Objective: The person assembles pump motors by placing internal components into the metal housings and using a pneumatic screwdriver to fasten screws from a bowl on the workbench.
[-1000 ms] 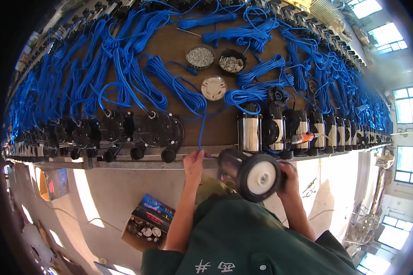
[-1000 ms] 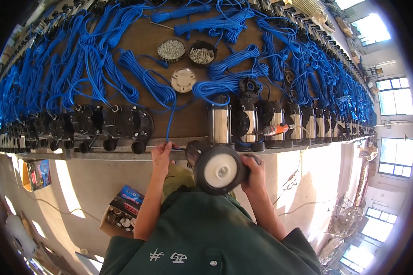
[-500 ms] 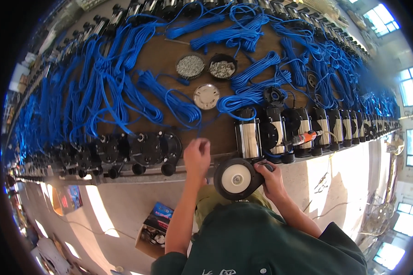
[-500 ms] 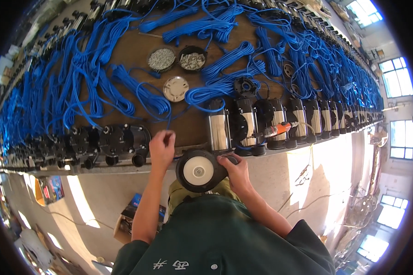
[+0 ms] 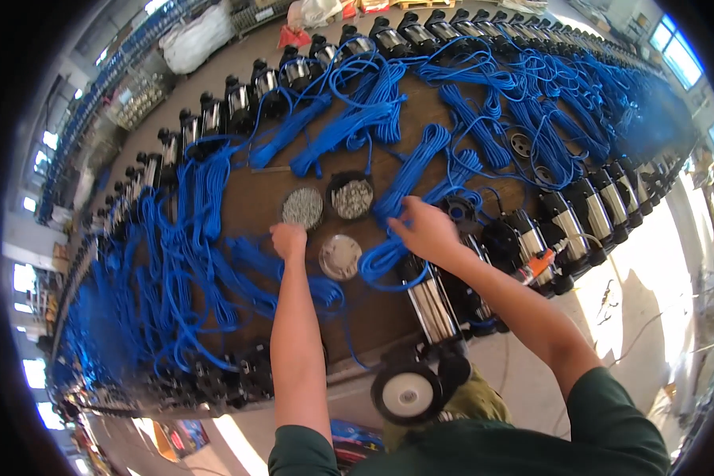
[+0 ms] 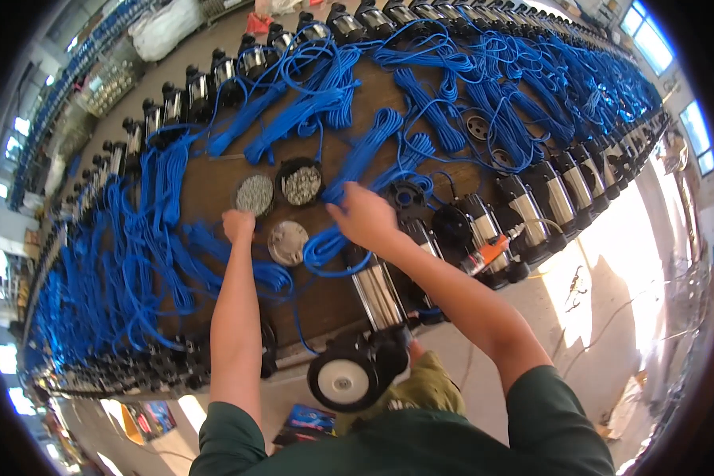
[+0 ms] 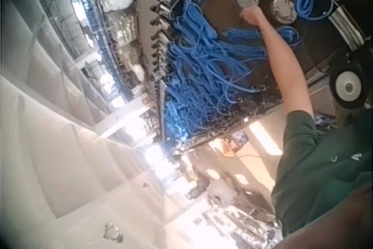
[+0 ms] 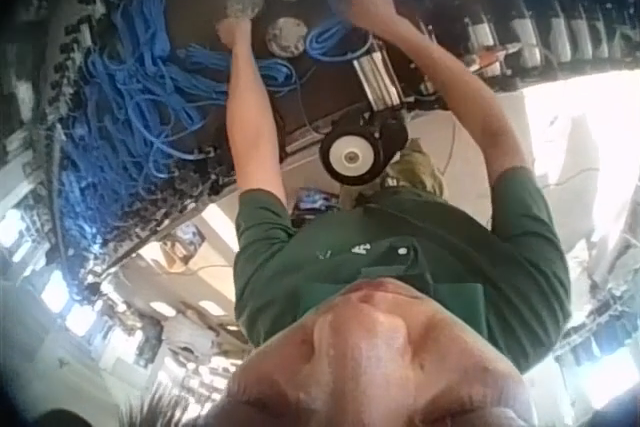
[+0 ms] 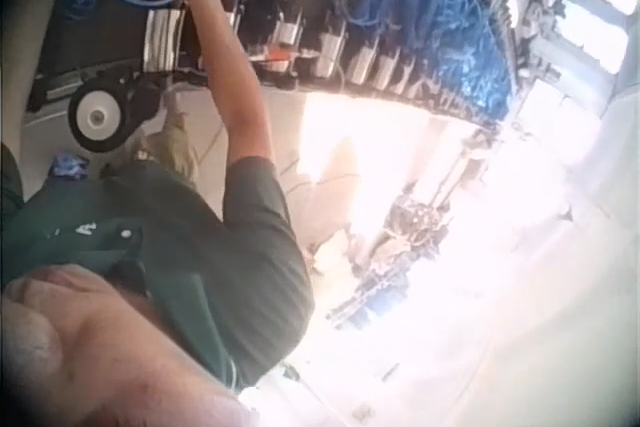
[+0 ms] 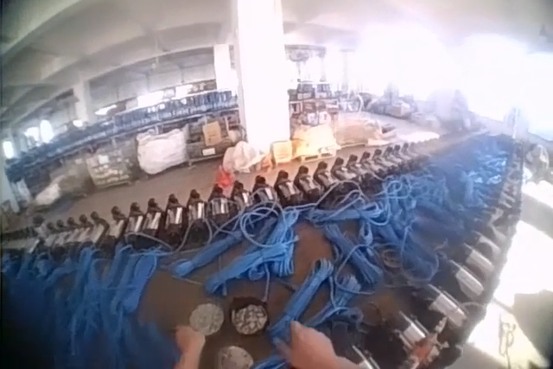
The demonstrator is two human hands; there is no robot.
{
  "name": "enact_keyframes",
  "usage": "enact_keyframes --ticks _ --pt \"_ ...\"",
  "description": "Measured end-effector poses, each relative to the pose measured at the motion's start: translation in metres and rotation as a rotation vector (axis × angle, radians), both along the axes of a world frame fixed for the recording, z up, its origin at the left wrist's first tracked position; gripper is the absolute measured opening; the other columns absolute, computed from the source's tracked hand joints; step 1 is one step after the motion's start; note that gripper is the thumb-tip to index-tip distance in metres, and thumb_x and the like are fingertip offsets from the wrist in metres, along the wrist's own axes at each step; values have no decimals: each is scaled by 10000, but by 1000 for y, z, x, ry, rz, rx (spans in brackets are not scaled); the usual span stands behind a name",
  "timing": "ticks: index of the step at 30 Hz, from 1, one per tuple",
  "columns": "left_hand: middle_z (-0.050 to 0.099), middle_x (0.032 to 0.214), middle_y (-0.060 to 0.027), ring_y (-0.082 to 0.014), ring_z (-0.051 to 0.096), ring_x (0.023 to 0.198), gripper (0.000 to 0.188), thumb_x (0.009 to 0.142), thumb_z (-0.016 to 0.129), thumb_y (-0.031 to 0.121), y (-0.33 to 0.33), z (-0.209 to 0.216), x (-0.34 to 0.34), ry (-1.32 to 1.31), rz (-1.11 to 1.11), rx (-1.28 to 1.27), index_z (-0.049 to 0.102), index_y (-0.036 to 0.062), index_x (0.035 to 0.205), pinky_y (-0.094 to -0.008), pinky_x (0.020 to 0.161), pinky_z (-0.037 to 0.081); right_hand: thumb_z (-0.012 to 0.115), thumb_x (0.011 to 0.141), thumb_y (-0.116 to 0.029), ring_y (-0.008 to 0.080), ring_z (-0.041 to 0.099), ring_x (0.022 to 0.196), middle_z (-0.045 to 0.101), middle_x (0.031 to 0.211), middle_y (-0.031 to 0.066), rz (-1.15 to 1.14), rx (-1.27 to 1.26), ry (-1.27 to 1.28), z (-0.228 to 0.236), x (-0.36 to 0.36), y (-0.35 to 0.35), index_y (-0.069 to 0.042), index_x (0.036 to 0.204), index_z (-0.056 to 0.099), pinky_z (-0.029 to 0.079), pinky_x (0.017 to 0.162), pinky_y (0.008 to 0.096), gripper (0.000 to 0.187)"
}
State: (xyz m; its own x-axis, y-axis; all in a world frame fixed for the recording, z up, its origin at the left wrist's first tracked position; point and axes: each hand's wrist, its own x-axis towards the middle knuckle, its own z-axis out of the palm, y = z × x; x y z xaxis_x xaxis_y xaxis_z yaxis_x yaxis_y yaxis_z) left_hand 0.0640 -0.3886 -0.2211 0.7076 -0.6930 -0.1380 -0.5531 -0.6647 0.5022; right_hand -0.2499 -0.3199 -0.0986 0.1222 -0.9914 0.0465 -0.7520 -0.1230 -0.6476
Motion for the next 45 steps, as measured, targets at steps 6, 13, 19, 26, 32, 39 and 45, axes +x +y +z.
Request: enact_keyframes --ticks 6,13,19,26,32,39,45 --pt "637 599 -214 -338 669 537 175 746 544 55 -37 -13 6 33 -273 -25 636 -82 688 -448 538 545 616 825 -194 340 685 944 685 989 204 -94 233 124 -85 50 -141 -31 908 710 561 782 436 206" --pt "628 761 -314 -477 627 777 223 760 611 122 -37 15 23 -302 -394 -130 626 -100 778 -523 716 478 632 724 -98 395 681 877 679 902 250 -9 183 -90 -60 3 -138 16 833 715 568 759 439 178" --pt "630 634 -223 -326 655 566 216 800 554 108 -26 149 -93 -40 -498 -144 603 -98 755 -423 553 503 598 738 -174 373 672 755 657 749 234 -40 115 10 39 -175 -134 27 749 685 560 695 430 219" --pt "625 698 -282 -400 653 672 281 790 516 174 -71 112 -333 202 -935 -75 629 -82 770 -479 628 503 588 806 -200 262 653 550 622 550 123 -229 -102 140 3 -422 -139 18 612 630 538 605 374 295" --pt "629 633 -233 -339 653 614 231 815 523 91 -74 7 -479 251 -1050 -80 618 -98 721 -430 651 522 565 815 -246 351 655 661 644 615 162 -311 6 231 -50 -501 -133 29 660 652 539 689 433 327" --pt "642 586 -176 -258 638 486 192 853 530 83 -81 -11 -479 160 -1187 13 618 -69 774 -379 511 519 605 861 -430 374 667 875 689 913 173 -335 155 495 -35 -482 -124 -55 895 706 537 769 467 390" --pt "670 816 -214 -386 651 779 280 858 650 273 -61 145 -377 270 -1106 -248 654 13 962 -457 697 509 654 860 -328 303 664 887 687 901 175 -240 38 -135 62 -443 -91 -4 970 691 503 761 426 344"
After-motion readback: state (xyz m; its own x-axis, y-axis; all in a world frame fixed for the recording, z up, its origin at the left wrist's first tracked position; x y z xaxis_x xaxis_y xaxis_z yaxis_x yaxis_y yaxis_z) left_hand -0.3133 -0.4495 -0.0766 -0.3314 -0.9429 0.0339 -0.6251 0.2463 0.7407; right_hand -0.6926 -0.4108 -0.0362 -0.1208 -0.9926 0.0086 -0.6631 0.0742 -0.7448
